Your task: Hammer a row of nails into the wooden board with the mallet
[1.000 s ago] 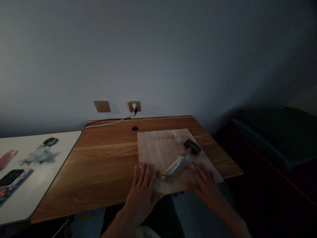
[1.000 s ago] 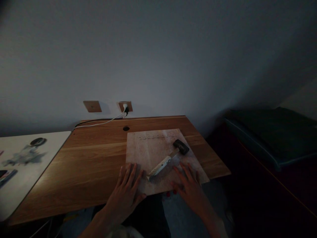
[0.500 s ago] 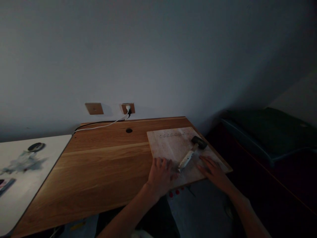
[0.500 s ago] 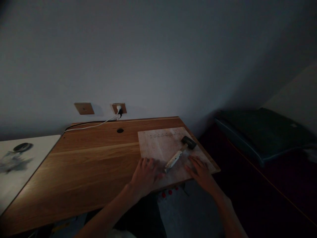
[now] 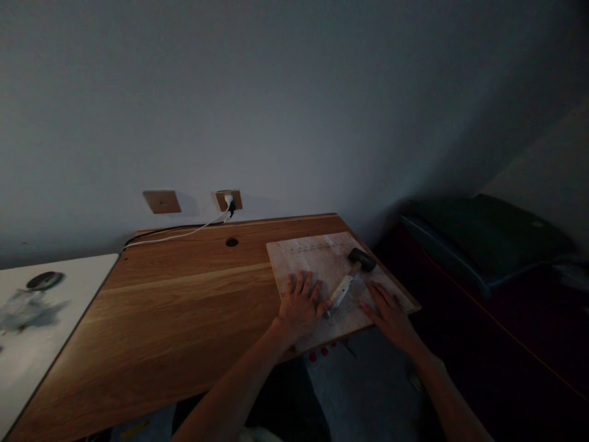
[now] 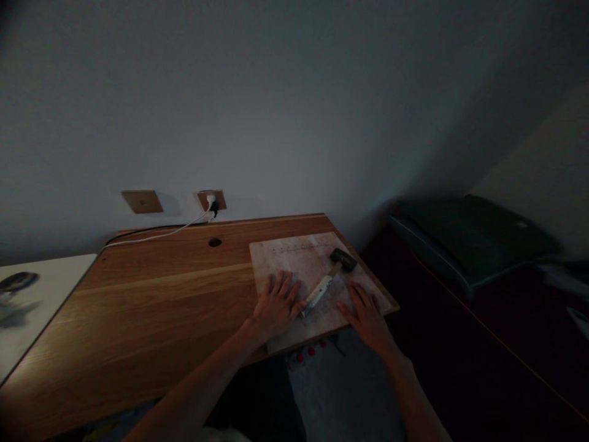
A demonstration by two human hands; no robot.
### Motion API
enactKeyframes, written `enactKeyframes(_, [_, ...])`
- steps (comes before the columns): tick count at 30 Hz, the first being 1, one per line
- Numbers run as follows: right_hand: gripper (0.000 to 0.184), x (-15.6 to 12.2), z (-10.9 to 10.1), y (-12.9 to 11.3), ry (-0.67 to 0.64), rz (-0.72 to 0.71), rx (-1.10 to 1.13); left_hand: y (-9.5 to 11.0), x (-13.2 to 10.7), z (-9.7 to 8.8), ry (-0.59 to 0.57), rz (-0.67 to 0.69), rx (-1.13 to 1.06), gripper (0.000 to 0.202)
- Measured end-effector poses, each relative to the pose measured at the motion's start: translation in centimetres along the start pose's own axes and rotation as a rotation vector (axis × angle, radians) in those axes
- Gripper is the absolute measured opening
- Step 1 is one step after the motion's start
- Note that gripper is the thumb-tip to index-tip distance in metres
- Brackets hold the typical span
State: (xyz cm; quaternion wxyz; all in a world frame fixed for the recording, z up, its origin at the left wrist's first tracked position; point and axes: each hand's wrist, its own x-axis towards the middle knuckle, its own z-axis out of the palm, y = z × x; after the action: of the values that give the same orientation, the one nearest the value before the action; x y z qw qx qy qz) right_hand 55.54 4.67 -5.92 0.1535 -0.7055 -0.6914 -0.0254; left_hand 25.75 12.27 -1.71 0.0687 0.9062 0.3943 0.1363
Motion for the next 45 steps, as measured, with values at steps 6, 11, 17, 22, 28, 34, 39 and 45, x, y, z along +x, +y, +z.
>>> enactKeyframes(6, [0.067,0.9,0.2,2.1,0.005,0.033,-0.001,1.1,1.9,0.4,-0.026,-0.003,-0.004,0.071])
enactKeyframes(11, [0.066,0.8,0.2,2.6,0.023,0.026,-0.034,1.3,2.4,0.6,0.002,0.011,-0.025,0.071])
enactKeyframes(17, [0.059,0.6,0.7,3.4,-0.010,-0.051,-0.143,1.1,2.4,0.8,-0.004,0.007,-0.011,0.071])
enactKeyframes(22, [0.062,0.2,1.3,2.7,0.079,-0.071,-0.224,0.5,2.0,1.0,0.021,0.021,0.027,0.067])
enactKeyframes(28, [0.059,-0.4,1.2,0.4,0.107,-0.138,-0.289,-0.3,0.8,0.3,0.021,0.019,0.040,0.066])
enactKeyframes(34, [0.067,-1.0,0.9,-3.0,0.186,-0.117,-0.252,-1.7,-1.7,-0.4,0.041,0.030,0.078,0.061])
enactKeyframes(39, [0.069,-1.8,0.9,-6.4,0.198,-0.136,-0.231,-3.4,-4.5,-1.1,0.057,0.047,0.128,0.060])
enactKeyframes(45, [0.067,-2.7,0.8,-11.1,0.173,-0.121,-0.207,-5.7,-8.3,-2.1,0.074,0.050,0.201,0.060])
